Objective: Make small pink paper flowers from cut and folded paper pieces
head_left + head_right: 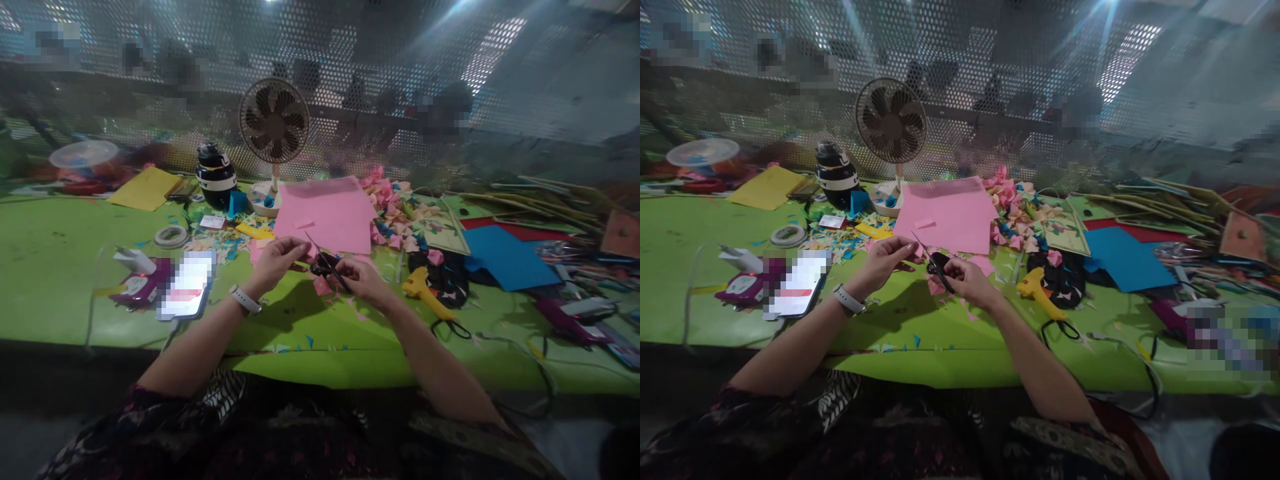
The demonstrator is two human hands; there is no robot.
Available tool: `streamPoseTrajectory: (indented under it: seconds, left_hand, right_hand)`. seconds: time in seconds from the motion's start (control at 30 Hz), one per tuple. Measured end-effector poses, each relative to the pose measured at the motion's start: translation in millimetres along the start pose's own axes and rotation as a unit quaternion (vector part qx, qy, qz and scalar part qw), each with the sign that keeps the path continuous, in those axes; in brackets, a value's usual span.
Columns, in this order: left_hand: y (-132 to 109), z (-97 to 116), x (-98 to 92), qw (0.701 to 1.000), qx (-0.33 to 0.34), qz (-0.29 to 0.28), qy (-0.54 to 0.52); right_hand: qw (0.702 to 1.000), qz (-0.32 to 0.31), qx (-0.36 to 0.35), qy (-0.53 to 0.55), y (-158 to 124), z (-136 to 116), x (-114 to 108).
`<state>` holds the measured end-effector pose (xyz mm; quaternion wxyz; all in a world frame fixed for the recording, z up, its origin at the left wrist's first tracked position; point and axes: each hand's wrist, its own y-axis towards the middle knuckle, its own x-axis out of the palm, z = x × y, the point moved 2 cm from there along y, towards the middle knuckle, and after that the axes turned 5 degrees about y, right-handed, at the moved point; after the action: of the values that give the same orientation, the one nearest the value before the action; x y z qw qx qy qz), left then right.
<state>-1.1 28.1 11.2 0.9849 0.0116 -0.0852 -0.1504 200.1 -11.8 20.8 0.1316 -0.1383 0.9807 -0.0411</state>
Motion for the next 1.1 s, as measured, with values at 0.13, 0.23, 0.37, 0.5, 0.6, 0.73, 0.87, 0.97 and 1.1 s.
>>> streamPoseTrajectory:
  seconds: [0.13, 0.23, 0.37, 0.5, 0.6, 0.73, 0.87, 0.97, 1.1]
  left_hand:
    - [1, 0, -1.1, 1.0, -0.008, -0.003, -0.002]
    - [1, 1, -1.5, 1.0, -0.009, -0.005, -0.005]
    - [1, 1, -3.2, 1.0, -0.015, -0.011, 0.0]
    - [2, 0, -6.6, 1.0, -0.019, -0.011, 0.004]
    - [3, -2, -7.8, 0.999, -0.032, -0.01, -0.011]
    - [5, -4, -6.1, 0.995, -0.069, 0.005, -0.066]
    - [6, -5, -4.3, 0.988, -0.101, 0.042, -0.113]
    - [7, -6, -4.6, 0.985, -0.097, 0.05, -0.13]
    - [9, -9, -7.2, 0.984, -0.097, 0.041, -0.143]
  right_hand:
    - [1.0, -0.002, -0.009, 0.003, 2, 3, -1]
    - [1.0, -0.003, -0.013, -0.002, 2, 4, -1]
    - [1.0, -0.001, -0.013, -0.005, 1, 2, -2]
    - [1.0, 0.005, -0.02, -0.008, 2, 2, -5]
    - [0.998, 0.041, -0.042, 0.0, 4, 3, -12]
    - [0.99, 0.116, -0.074, -0.023, 7, 4, -27]
    - [0.973, 0.18, -0.095, -0.107, 17, 11, -46]
    - [0.947, 0.232, -0.079, -0.206, 24, 18, -62]
    - [0.904, 0.291, -0.05, -0.311, 31, 28, -83]
